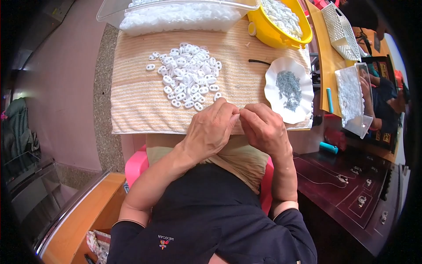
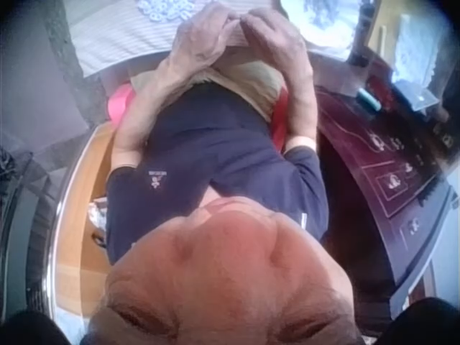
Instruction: Manually assembling small white plastic toggles by inserting tiny black pins into them at a workshop bench.
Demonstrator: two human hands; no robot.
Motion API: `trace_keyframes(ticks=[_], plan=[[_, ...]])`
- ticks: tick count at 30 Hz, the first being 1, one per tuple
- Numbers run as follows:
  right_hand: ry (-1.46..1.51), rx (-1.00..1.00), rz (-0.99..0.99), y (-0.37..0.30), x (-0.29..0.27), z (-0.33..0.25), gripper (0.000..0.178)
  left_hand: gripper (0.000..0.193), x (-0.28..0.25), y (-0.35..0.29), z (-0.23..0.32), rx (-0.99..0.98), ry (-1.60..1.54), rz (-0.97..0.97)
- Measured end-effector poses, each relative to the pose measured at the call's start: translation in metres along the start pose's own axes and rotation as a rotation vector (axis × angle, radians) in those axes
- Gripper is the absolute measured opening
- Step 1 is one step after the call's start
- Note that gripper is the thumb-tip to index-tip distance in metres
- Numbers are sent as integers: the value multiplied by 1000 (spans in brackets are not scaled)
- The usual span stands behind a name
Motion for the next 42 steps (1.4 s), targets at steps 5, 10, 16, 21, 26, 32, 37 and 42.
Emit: trace_keyframes(ticks=[5,10,16,21,26,32,37,42], plan=[[-22,-46,41,1,2,-2,21,8,1,0,0,-29,-41,1],[122,4,212,1,3,-2,17,9,-1,-1,1,-71,-115,-1],[569,201,224,-1,7,5,12,11,-2,0,1,-21,-187,-51],[634,253,251,-2,9,3,7,14,-1,-2,1,-99,-251,-89],[634,279,304,-6,14,6,7,21,10,-5,-12,-298,-604,-112],[718,449,314,-11,20,8,4,26,11,-5,-11,-326,-695,-80],[813,563,345,-16,25,14,3,27,10,-4,-9,-386,-743,-112],[949,573,355,-10,24,11,4,24,11,-5,-10,-519,-1012,-169]])
Point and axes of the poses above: each hand's wrist, its own y-axis towards the middle knuckle, its own x-axis out of the palm, z = x × y, the point moved 3 cm from there along y, towards the middle knuckle, and after that the axes turned 8 degrees about -x, right-handed, at the moved point
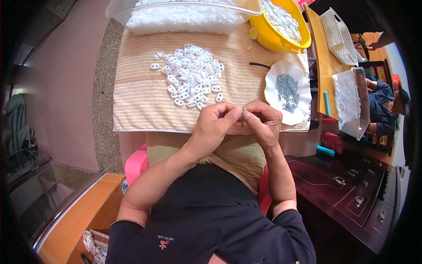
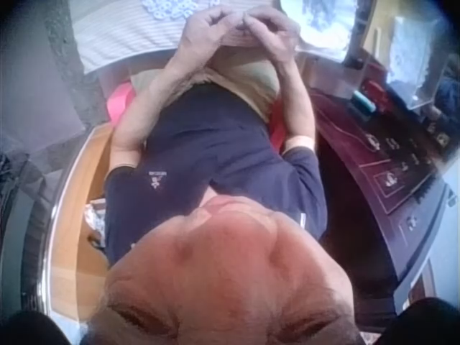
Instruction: Manually assembling small white plastic toggles by inserting tiny black pins into them at a workshop bench.
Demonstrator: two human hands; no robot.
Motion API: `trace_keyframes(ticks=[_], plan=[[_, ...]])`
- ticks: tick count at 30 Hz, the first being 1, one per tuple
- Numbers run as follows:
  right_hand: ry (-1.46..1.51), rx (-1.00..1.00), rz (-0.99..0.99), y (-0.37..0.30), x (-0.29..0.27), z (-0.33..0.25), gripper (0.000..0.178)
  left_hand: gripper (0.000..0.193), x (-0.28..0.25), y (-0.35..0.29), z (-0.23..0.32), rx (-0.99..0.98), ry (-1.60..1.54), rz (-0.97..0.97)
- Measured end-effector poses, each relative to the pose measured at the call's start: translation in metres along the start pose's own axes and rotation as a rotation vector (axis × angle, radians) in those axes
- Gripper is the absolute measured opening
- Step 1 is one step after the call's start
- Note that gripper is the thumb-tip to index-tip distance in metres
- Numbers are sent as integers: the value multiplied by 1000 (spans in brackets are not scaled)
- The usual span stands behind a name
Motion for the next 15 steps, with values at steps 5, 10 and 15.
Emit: trace_keyframes(ticks=[5,10,15], plan=[[-186,-80,2,4,-9,0,5,22,-1,1,-7,-50,-66,115],[-770,-607,48,33,-9,-42,14,20,-4,3,-15,4,-94,160],[-1208,-821,131,57,-7,-44,11,20,-6,3,-15,24,-76,175]])
Point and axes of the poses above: each hand's wrist, its own y-axis towards the middle knuckle, its own x-axis out of the palm, z = x × y, the point moved 3 cm from there along y, towards the middle knuckle, and after that the axes turned 8 degrees about -x, right-handed, at the moved point
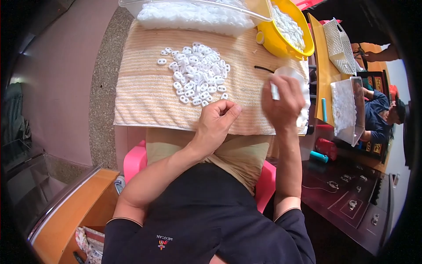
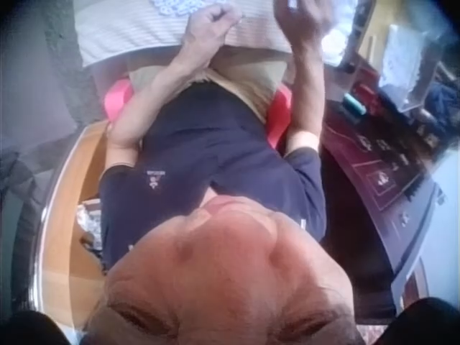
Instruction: Manually assembling small white plastic toggles by inserting tiny black pins into them at a workshop bench.
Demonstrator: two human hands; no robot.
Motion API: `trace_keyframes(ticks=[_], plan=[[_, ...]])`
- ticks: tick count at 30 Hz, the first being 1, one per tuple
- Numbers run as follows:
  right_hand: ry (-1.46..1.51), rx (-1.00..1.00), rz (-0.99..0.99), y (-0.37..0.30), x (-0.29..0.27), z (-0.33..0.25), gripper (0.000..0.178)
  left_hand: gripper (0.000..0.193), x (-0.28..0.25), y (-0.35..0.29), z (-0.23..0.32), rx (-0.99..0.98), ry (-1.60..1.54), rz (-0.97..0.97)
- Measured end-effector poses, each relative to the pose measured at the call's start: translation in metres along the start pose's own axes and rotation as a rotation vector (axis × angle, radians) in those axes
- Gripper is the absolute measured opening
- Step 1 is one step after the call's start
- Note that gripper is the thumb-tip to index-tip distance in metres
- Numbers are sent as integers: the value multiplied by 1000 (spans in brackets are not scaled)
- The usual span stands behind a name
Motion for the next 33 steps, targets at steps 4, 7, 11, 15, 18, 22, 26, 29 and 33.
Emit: trace_keyframes(ticks=[4,7,11,15,18,22,26,29,33], plan=[[33,1,-400,-6,17,1,8,24,0,-1,4,6,39,13],[185,98,-308,-1,11,9,9,20,0,-1,4,34,67,6],[233,149,-342,-2,10,11,9,26,0,-4,5,3,109,9],[257,135,-455,-6,18,6,11,19,0,0,-2,45,93,-23],[247,90,-520,-8,26,6,14,19,1,1,-4,50,97,-28],[248,60,-574,-1,27,3,15,19,1,0,-3,42,91,-23],[205,-2,-668,0,35,4,14,25,1,-1,0,-1,107,-1],[191,-10,-703,-1,38,4,14,25,1,-1,1,-6,99,-2],[191,10,-729,1,39,4,13,25,-1,-3,0,-46,89,1]])
Point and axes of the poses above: each hand's wrist, its own y-axis towards the middle knuckle, its own x-axis out of the palm, z = x × y, the point moved 3 cm from there along y, towards the middle knuckle, and after that the axes turned 8 degrees about -x, right-handed, at the moved point
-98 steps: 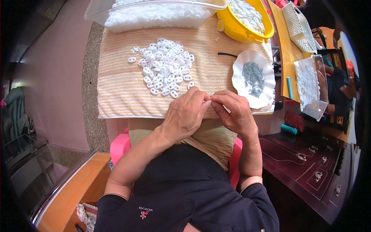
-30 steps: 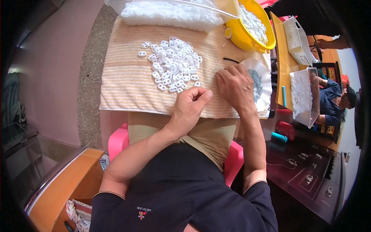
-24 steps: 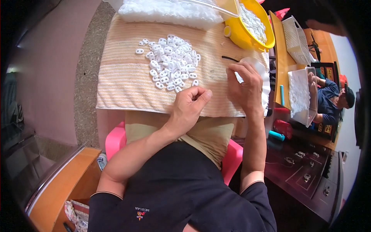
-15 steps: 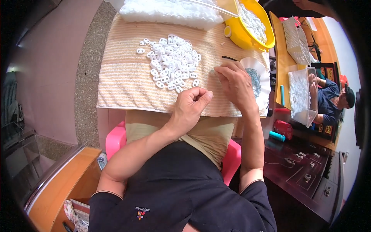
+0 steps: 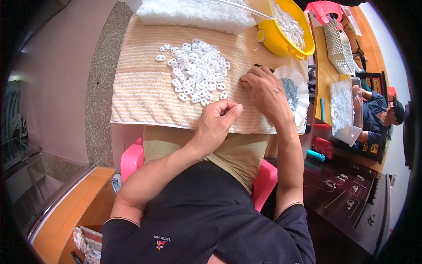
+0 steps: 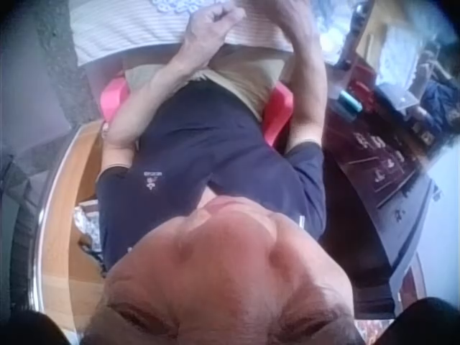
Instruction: Manually assembling small white plastic toggles by inserting tiny black pins into them at a workshop bench.
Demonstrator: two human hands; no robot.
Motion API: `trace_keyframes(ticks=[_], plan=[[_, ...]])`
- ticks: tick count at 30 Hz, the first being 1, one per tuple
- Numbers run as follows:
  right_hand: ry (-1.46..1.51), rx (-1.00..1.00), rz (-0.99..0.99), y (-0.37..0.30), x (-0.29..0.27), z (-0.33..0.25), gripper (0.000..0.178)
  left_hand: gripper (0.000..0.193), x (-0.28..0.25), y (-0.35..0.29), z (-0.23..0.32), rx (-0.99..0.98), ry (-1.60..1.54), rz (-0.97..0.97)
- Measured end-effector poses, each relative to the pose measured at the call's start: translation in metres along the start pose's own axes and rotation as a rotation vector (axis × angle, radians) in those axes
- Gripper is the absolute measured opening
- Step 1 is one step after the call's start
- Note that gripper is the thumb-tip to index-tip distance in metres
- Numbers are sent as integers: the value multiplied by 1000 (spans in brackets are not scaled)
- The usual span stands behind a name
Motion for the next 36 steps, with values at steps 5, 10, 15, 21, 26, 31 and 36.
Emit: trace_keyframes(ticks=[5,10,15,21,26,31,36], plan=[[15,24,-35,2,2,5,12,25,1,1,0,-12,-40,-3],[16,41,-54,5,0,1,11,25,1,1,0,-10,-34,0],[-130,-62,-120,8,2,-4,13,25,0,1,-1,-19,-25,9],[-119,-80,-52,6,4,3,9,25,1,2,-2,0,-34,-3],[36,-63,392,-6,-35,-3,12,25,-2,1,-2,-9,-42,-2],[27,-63,658,-20,-27,5,20,24,0,0,0,7,-10,0],[176,83,581,-37,-23,24,14,23,2,1,0,-8,9,24]])
Point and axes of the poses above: each hand's wrist, its own y-axis towards the middle knuckle, its own x-axis out of the palm, z = x × y, the point moved 3 cm from there along y, towards the middle knuckle, and after that the axes turned 8 degrees about -x, right-handed, at the moved point
